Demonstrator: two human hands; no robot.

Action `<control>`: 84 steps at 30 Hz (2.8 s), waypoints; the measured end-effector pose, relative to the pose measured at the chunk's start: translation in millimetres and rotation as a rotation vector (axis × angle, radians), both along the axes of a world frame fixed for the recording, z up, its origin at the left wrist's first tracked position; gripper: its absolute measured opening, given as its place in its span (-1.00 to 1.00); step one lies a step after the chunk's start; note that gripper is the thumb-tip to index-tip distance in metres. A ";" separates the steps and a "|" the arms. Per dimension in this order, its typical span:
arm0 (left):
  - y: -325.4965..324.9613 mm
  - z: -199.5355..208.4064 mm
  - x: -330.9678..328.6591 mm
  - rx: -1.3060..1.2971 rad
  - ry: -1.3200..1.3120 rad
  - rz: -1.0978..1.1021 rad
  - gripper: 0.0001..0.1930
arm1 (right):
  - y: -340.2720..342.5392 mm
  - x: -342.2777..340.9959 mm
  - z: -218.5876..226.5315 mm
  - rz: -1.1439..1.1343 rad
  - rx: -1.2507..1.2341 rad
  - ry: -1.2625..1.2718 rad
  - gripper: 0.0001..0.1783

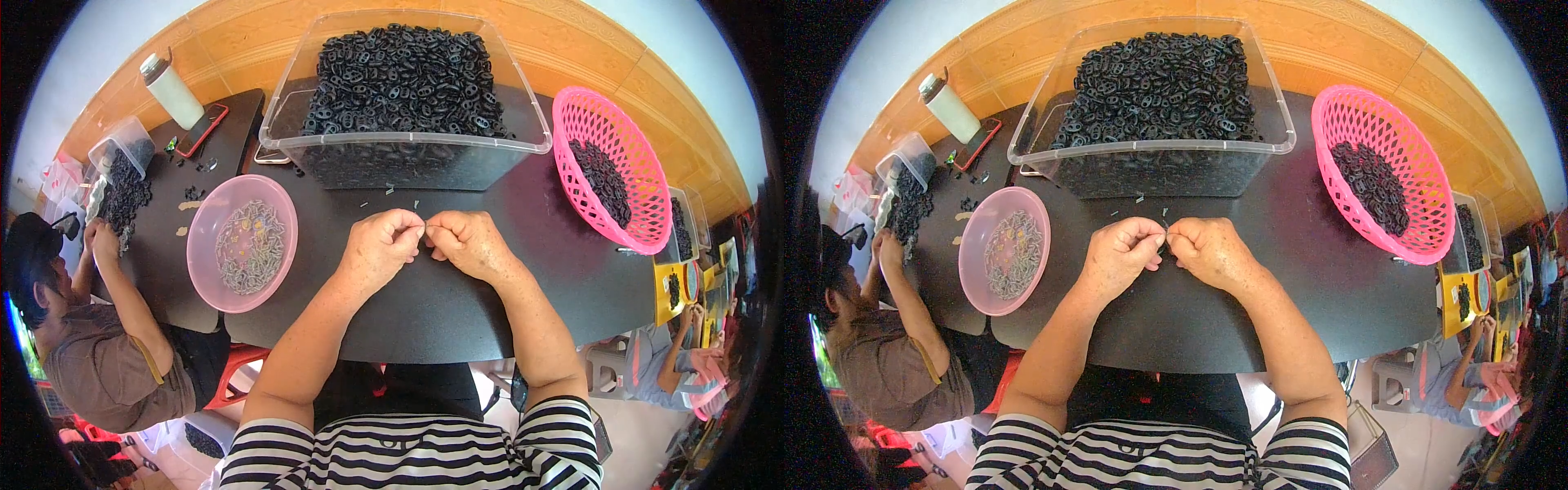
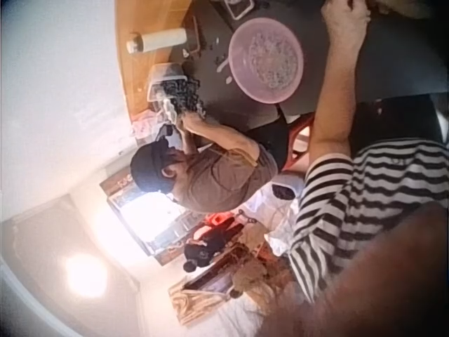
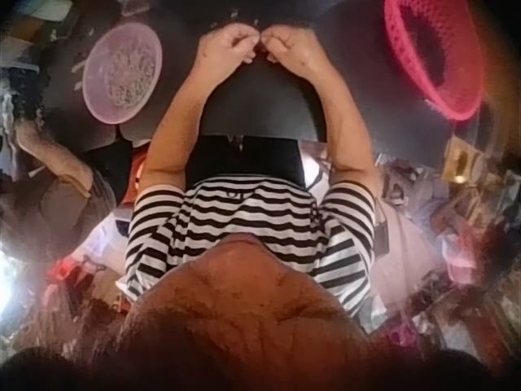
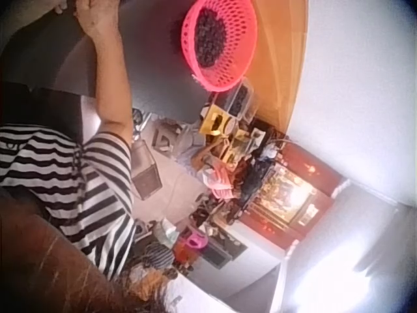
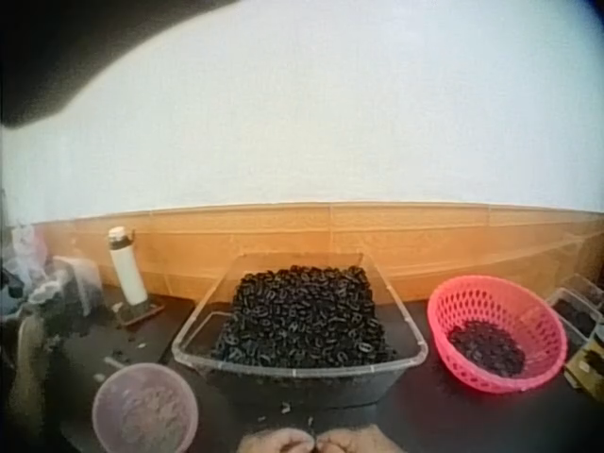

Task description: The person assembles cord locks by inserting small pins into plastic toggle pieces by hand.

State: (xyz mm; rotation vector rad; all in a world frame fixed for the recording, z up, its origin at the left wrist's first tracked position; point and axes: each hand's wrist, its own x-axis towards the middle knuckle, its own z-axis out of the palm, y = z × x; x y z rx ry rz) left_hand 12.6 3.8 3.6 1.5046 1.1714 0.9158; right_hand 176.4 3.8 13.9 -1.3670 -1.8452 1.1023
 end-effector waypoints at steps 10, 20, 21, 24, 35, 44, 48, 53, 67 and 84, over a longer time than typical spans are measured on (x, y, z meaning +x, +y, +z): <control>-2.6 -6.9 8.5 0.623 0.364 0.091 -0.91 | 1.3 -0.4 -4.3 -0.030 0.284 -0.138 -0.88; 10.3 -16.5 -2.1 0.068 0.068 0.115 -0.93 | 5.0 11.0 4.6 -0.095 0.211 -0.112 -0.89; 13.2 -17.9 -5.3 0.131 0.140 0.130 -0.93 | 6.9 15.0 3.2 -0.082 0.245 -0.146 -0.89; 14.9 -19.1 -10.0 0.240 0.224 0.112 -0.92 | 7.1 18.3 0.6 0.062 0.283 -0.212 -0.86; 12.0 -0.1 -21.3 -0.350 -0.555 0.069 -0.87 | 7.9 2.7 -15.8 0.152 0.440 -0.321 -0.89; 9.8 -6.5 -14.8 -0.406 -0.541 0.012 -0.86 | 9.1 5.7 -11.7 0.064 0.431 -0.335 -0.91; 4.8 -3.9 -5.7 -0.304 -0.244 -0.011 -0.85 | 6.4 3.1 -0.6 -0.027 0.053 -0.027 -0.90; 2.9 3.1 1.3 -0.304 -0.170 -0.021 -0.87 | 6.5 2.7 -8.3 0.009 0.134 -0.006 -0.89; 6.8 -6.3 -1.3 -0.442 -0.411 0.004 -0.87 | 6.9 2.2 -10.0 -0.029 -0.188 0.348 -0.79; 4.3 -8.2 2.6 -0.362 -0.334 0.044 -0.86 | 2.3 -3.0 -9.6 -0.058 -0.091 0.307 -0.76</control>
